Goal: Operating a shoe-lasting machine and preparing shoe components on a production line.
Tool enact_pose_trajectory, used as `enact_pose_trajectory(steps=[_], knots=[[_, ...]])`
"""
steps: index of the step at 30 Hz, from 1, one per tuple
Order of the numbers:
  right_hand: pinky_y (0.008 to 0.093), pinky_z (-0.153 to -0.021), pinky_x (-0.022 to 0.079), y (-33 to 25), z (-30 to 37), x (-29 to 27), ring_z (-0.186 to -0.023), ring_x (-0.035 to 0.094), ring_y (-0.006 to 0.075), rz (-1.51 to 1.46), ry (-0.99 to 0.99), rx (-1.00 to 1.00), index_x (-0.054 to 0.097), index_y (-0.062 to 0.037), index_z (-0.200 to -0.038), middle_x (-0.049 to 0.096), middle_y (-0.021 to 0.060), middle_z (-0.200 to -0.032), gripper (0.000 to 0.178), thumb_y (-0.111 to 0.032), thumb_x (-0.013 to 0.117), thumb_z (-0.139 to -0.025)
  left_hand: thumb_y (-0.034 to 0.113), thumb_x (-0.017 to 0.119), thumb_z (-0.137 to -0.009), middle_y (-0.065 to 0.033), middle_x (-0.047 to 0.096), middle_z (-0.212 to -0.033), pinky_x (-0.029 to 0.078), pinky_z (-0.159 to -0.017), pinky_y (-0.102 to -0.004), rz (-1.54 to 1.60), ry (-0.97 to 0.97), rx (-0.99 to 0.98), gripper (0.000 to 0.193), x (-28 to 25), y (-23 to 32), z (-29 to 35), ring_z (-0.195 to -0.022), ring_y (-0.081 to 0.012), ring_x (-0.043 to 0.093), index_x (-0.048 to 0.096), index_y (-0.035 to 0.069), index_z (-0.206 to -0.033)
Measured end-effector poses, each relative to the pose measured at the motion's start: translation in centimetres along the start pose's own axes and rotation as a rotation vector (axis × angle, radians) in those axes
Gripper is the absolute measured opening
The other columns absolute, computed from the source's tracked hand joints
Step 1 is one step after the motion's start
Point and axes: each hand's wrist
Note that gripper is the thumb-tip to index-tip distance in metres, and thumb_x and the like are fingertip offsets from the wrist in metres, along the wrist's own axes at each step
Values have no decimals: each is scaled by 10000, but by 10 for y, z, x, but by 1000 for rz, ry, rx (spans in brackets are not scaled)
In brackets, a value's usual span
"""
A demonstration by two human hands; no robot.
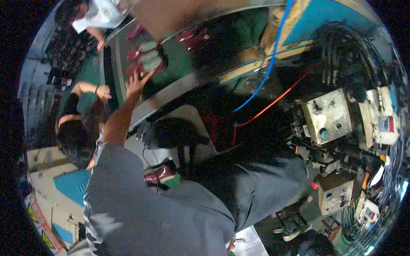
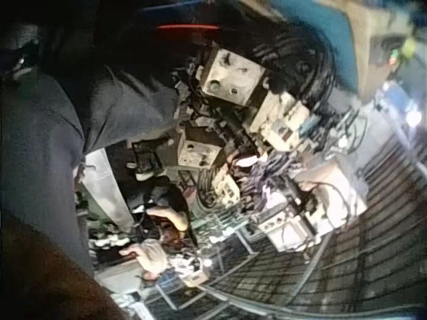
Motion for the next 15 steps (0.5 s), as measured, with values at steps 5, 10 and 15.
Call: enact_pose_trajectory(steps=[5,10,15], knots=[[492,-863,608,46,-40,-15,-988,739,390,232,-43,-131,688,56,-1342,755,243,-1233,554,-403,718,-1034,76,627,-948,-260,673,-1260,578,-950,-548,479,-336,-86,528,-52,-39,-13,-1105,-467,681,590,201,-1459],[417,-841,644,8,-137,-13,-1010,754,334,-505,169,-478,719,46,-1314,753,232,-1255,460,-355,627,-1107,141,706,-942,-239,689,-861,524,-712,-455,1017,-418,144,184,-195,-54,92,-725,-437,658,682,-40,-928],[386,-866,637,-153,-168,-43,-1019,736,269,-980,-209,-674,678,76,-1338,738,171,-1252,393,-244,593,-1125,338,760,-910,-229,703,-1284,509,-960,-564,538,-1380,447,416,-153,-69,261,-1121,-402,669,713,29,-1184]])
Point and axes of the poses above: each hand's wrist, its own z-axis away from the middle knuckle, its own x-axis out of the palm, y = z × x
